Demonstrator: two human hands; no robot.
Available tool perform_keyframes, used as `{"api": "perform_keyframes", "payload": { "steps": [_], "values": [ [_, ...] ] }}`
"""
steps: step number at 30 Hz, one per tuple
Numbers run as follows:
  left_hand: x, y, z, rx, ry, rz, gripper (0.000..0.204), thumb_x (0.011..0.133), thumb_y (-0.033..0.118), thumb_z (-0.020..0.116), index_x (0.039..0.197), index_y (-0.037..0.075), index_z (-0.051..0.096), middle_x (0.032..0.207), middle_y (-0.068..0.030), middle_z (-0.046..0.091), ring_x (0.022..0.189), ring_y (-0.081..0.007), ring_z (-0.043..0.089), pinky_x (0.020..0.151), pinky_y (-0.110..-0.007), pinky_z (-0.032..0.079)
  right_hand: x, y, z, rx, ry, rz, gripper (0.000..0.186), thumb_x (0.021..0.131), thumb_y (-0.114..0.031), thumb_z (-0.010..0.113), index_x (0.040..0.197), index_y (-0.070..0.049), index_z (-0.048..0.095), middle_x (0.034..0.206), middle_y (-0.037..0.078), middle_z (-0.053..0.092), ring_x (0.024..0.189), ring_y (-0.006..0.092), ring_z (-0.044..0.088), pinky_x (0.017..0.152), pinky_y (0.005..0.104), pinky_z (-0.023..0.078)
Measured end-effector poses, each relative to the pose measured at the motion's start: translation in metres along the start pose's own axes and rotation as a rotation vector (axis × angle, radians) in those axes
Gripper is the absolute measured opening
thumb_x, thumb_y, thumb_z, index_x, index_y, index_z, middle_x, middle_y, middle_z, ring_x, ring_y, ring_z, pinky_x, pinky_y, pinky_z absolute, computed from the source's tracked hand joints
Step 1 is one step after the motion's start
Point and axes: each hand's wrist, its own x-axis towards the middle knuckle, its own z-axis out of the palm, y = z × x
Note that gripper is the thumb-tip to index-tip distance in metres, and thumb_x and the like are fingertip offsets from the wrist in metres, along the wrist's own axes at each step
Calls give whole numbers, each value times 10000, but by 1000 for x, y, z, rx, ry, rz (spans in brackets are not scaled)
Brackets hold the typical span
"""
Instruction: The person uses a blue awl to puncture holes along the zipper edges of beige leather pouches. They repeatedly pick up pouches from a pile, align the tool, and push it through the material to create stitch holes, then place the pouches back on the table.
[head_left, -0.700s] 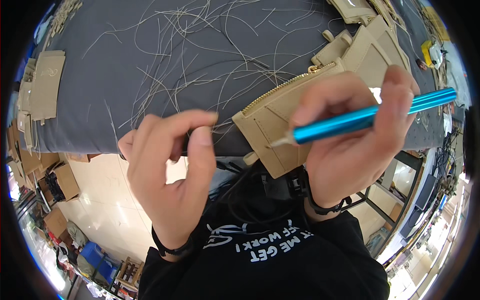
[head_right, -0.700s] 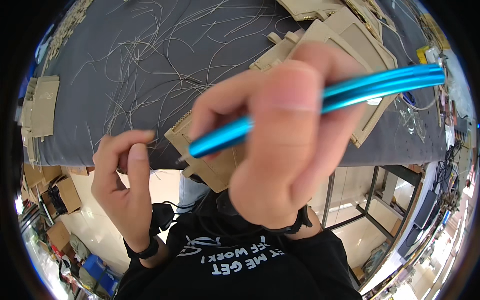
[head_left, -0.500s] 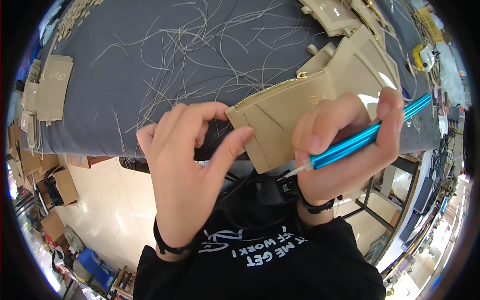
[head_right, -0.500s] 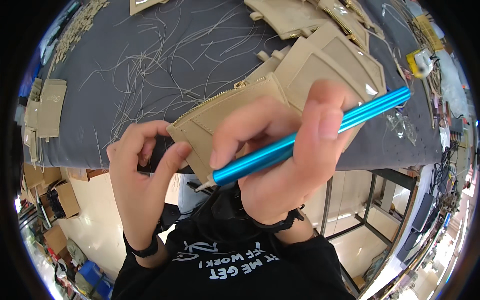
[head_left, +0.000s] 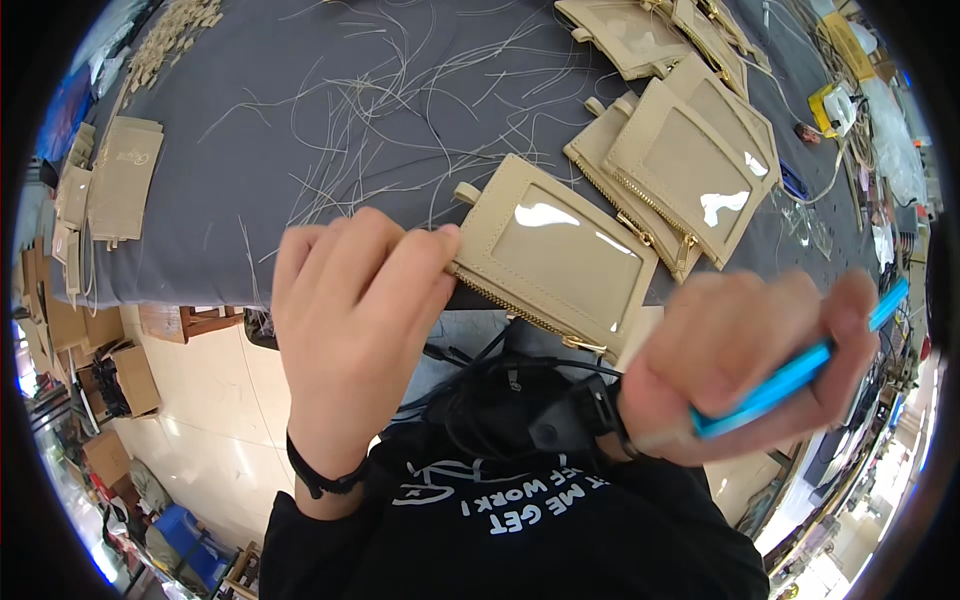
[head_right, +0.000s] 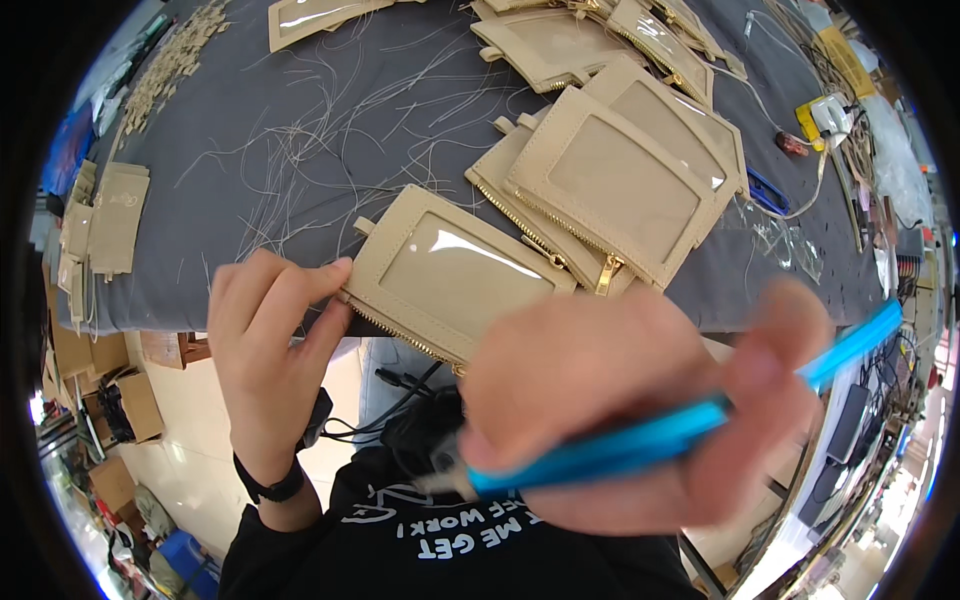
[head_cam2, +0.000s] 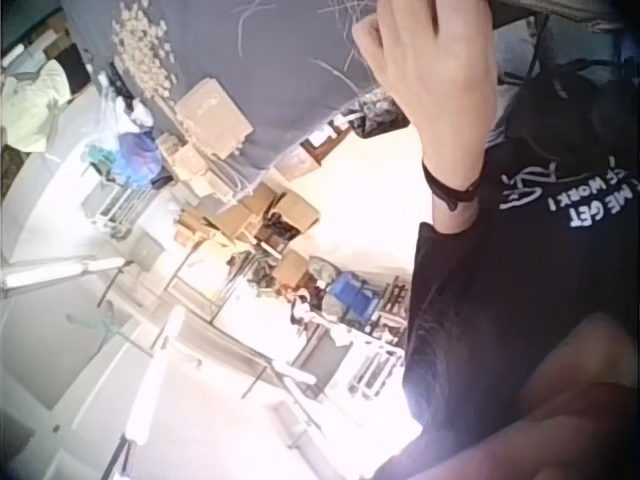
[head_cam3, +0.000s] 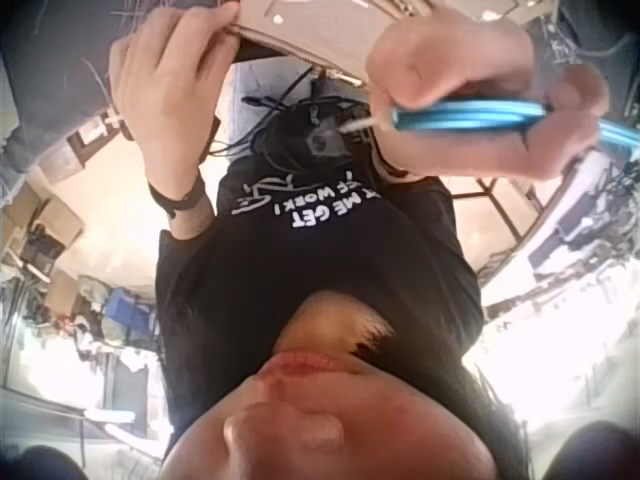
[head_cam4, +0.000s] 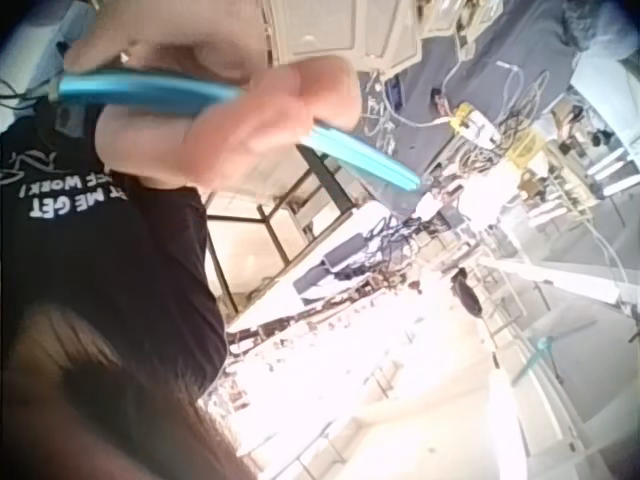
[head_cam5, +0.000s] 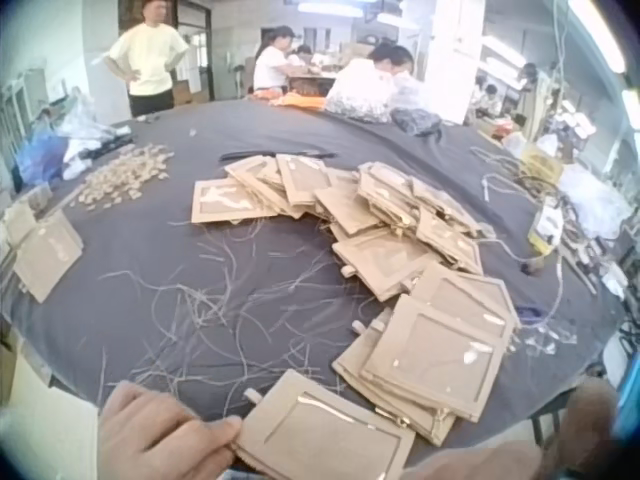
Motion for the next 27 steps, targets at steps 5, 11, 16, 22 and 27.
{"api": "perform_keyframes", "payload": {
  "steps": [5, 11, 16, 22, 27],
  "values": [
    [-5, -1, -1, -32, -112, -155, 154, 639, 72, 708, 743, 96, 597, 680, -2, 491, 600, -189, 448, 585, -301, 354, -4, 37, -10, -351, -91, 183, 322, 968, -368, 307, 1134, -93, 316, 660, 170, 524, 461, 172, 480, 406, 272, 408],
    [-1, -14, -9, -171, -203, -227, 100, 709, 7, 675, 790, 37, 625, 685, -17, 484, 564, -101, 413, 500, -236, 331, 0, 50, 3, -478, -83, 415, 349, 971, -402, 288, 1084, -73, 269, 708, 211, 552, 501, 209, 521, 518, 279, 472],
    [0, -14, -10, -347, -119, -369, 76, 733, 30, 662, 788, 17, 611, 700, -17, 491, 607, -99, 402, 554, -222, 321, 0, 55, 5, -600, -113, 310, 367, 968, -395, 312, 1070, -45, 274, 676, 210, 551, 469, 194, 516, 475, 262, 462],
    [-4, -18, -1, -392, -73, -320, 56, 783, 22, 628, 806, 11, 579, 676, 27, 453, 596, -47, 365, 537, -196, 286, -4, 59, 7, -600, -64, 257, 387, 962, -403, 328, 1033, -25, 281, 656, 206, 553, 436, 182, 498, 443, 249, 448],
    [-7, -22, 6, -448, -36, -324, 40, 807, 20, 619, 825, 21, 584, 643, 54, 425, 542, -10, 335, 492, -167, 254, -4, 59, 12, -755, -64, 238, 394, 961, -408, 328, 1035, -23, 284, 649, 203, 551, 434, 178, 496, 439, 244, 443]
  ]
}}
